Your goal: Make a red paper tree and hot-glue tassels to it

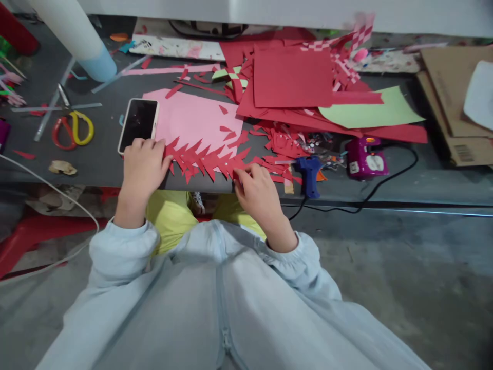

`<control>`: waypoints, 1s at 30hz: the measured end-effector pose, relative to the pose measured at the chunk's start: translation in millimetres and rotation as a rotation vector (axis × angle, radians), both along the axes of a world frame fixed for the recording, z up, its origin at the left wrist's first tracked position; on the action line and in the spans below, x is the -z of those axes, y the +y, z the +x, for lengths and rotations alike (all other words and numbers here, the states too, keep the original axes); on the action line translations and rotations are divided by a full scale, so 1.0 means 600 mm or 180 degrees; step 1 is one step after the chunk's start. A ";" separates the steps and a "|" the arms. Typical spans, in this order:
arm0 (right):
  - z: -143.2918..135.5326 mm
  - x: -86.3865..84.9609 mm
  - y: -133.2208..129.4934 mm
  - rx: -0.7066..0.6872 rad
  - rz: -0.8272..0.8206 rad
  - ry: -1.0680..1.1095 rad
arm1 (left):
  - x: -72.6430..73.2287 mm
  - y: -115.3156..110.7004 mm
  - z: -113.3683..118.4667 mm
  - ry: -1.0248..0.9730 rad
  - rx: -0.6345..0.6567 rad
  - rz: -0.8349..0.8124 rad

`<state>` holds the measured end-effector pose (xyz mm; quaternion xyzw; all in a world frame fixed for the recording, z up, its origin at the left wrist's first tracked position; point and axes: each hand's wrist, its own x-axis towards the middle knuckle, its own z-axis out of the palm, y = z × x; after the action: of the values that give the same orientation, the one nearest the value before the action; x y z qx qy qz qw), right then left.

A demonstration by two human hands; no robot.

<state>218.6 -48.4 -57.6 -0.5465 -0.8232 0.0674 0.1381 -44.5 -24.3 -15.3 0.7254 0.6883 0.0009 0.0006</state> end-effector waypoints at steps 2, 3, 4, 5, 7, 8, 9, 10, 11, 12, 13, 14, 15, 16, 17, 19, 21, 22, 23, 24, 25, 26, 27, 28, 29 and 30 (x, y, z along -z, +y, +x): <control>-0.001 0.000 0.000 0.0022 -0.0010 -0.0036 | -0.006 -0.001 0.012 0.0121 -0.0022 -0.0073; -0.001 -0.001 0.000 0.0030 -0.0020 -0.0042 | -0.008 0.000 0.017 0.0165 -0.0029 -0.0114; 0.000 -0.003 0.000 0.0031 -0.0034 -0.0040 | -0.010 0.000 0.021 0.0192 -0.0033 -0.0156; 0.001 -0.005 -0.001 0.0023 -0.0054 -0.0036 | -0.012 0.001 0.023 0.0201 -0.0039 -0.0191; 0.004 -0.009 -0.001 0.0005 -0.0111 -0.0032 | -0.014 0.004 0.025 0.0182 -0.0061 -0.0253; 0.006 -0.012 -0.001 -0.0001 -0.0143 -0.0033 | -0.015 0.007 0.024 0.0162 -0.0082 -0.0280; 0.008 -0.013 -0.001 -0.0001 -0.0175 -0.0033 | -0.015 0.009 0.022 0.0140 -0.0103 -0.0303; 0.011 -0.014 -0.001 0.0011 -0.0204 -0.0024 | -0.015 0.012 0.019 0.0118 -0.0126 -0.0322; 0.014 -0.015 0.000 0.0028 -0.0229 0.0002 | -0.015 0.016 0.015 0.0096 -0.0146 -0.0340; 0.018 -0.015 0.001 0.0055 -0.0247 0.0049 | -0.015 0.019 0.011 0.0067 -0.0166 -0.0362; 0.021 -0.014 0.002 0.0086 -0.0260 0.0112 | -0.016 0.023 0.007 0.0028 -0.0180 -0.0387; 0.025 -0.013 0.003 0.0127 -0.0264 0.0184 | -0.016 0.027 0.003 -0.0027 -0.0185 -0.0414; 0.029 -0.011 0.004 0.0176 -0.0265 0.0253 | -0.018 0.031 -0.001 -0.0110 -0.0172 -0.0445; 0.032 -0.010 0.006 0.0231 -0.0260 0.0310 | -0.020 0.035 -0.005 -0.0224 -0.0146 -0.0481; 0.034 -0.009 0.008 0.0283 -0.0252 0.0352 | -0.022 0.038 -0.009 -0.0364 -0.0125 -0.0511; 0.038 -0.009 0.016 0.0371 -0.0222 0.0401 | -0.030 0.044 -0.013 -0.0704 -0.0153 -0.0549; 0.038 -0.012 0.028 0.0408 -0.0184 0.0411 | -0.040 0.049 -0.015 -0.1033 -0.0196 -0.0510; 0.038 -0.015 0.037 0.0397 -0.0164 0.0401 | -0.046 0.052 -0.016 -0.1157 -0.0190 -0.0464; 0.038 -0.018 0.047 0.0366 -0.0145 0.0370 | -0.052 0.055 -0.015 -0.1249 -0.0152 -0.0411; 0.037 -0.022 0.058 0.0319 -0.0118 0.0328 | -0.060 0.057 -0.014 -0.1311 -0.0086 -0.0357; 0.037 -0.026 0.069 0.0209 -0.0088 0.0277 | -0.068 0.060 -0.013 -0.1350 -0.0007 -0.0298; 0.038 -0.029 0.080 0.0074 -0.0054 0.0212 | -0.078 0.063 -0.011 -0.1372 0.0081 -0.0244; 0.039 -0.032 0.091 -0.0005 -0.0017 0.0157 | -0.089 0.066 -0.008 -0.1380 0.0177 -0.0189; 0.041 -0.034 0.101 -0.0028 0.0009 0.0127 | -0.101 0.068 -0.005 -0.1377 0.0293 -0.0114; 0.043 -0.036 0.110 -0.0074 0.0004 0.0125 | -0.114 0.071 -0.001 -0.1356 0.0426 -0.0029; 0.045 -0.036 0.118 -0.0122 -0.0023 0.0152 | -0.129 0.073 0.004 -0.1323 0.0568 0.0041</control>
<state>245.6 22.4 -36.2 -0.5294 -0.8297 0.0860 0.1544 -42.0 19.3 62.2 0.7676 0.6065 0.1547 0.1378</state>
